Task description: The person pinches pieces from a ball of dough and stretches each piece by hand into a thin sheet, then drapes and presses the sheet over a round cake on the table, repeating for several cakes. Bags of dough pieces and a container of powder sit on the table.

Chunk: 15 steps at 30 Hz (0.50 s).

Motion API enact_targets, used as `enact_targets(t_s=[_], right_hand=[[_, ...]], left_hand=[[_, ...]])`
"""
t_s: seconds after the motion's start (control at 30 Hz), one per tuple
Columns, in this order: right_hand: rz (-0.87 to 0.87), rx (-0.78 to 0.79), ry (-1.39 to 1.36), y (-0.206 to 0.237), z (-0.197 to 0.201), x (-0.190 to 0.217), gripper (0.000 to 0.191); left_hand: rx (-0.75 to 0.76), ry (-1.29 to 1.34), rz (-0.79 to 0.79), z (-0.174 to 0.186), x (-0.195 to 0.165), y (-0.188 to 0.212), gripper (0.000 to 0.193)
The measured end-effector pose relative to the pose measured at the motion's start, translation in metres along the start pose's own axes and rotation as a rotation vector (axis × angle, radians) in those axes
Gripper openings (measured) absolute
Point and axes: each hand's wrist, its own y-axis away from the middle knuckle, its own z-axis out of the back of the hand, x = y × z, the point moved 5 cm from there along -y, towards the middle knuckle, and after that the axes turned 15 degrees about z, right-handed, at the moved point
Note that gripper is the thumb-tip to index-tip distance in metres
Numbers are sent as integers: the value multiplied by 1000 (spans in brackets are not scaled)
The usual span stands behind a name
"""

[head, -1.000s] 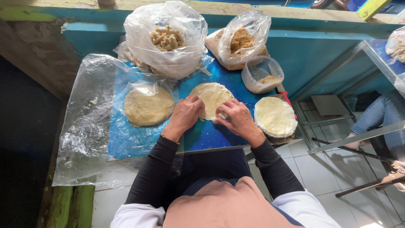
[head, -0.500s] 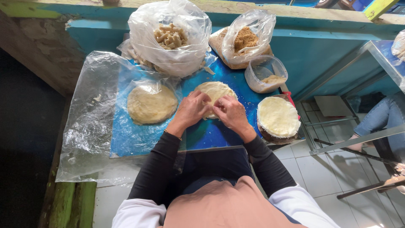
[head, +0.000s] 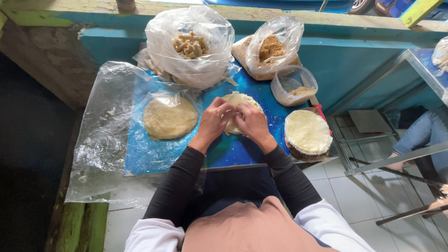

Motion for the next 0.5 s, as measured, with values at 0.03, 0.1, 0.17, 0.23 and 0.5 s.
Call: enact_targets(t_s=[0.03, 0.1, 0.17, 0.23, 0.5], right_hand=[[-92, -10, -71, 1, -5, -8, 25], [-207, -69, -199, 2, -11, -21, 25], [-261, -161, -312, 7, -11, -30, 23], [-342, -184, -387, 16, -11, -37, 20], [-524, -295, -471, 39, 6, -56, 24]], left_hand=[[12, 46, 63, 1, 4, 1, 20], [-2, 37, 101, 3, 9, 2, 30], [-17, -37, 65, 1, 11, 6, 33], [-40, -186, -50, -1, 11, 10, 28], [-14, -207, -72, -6, 17, 10, 30]])
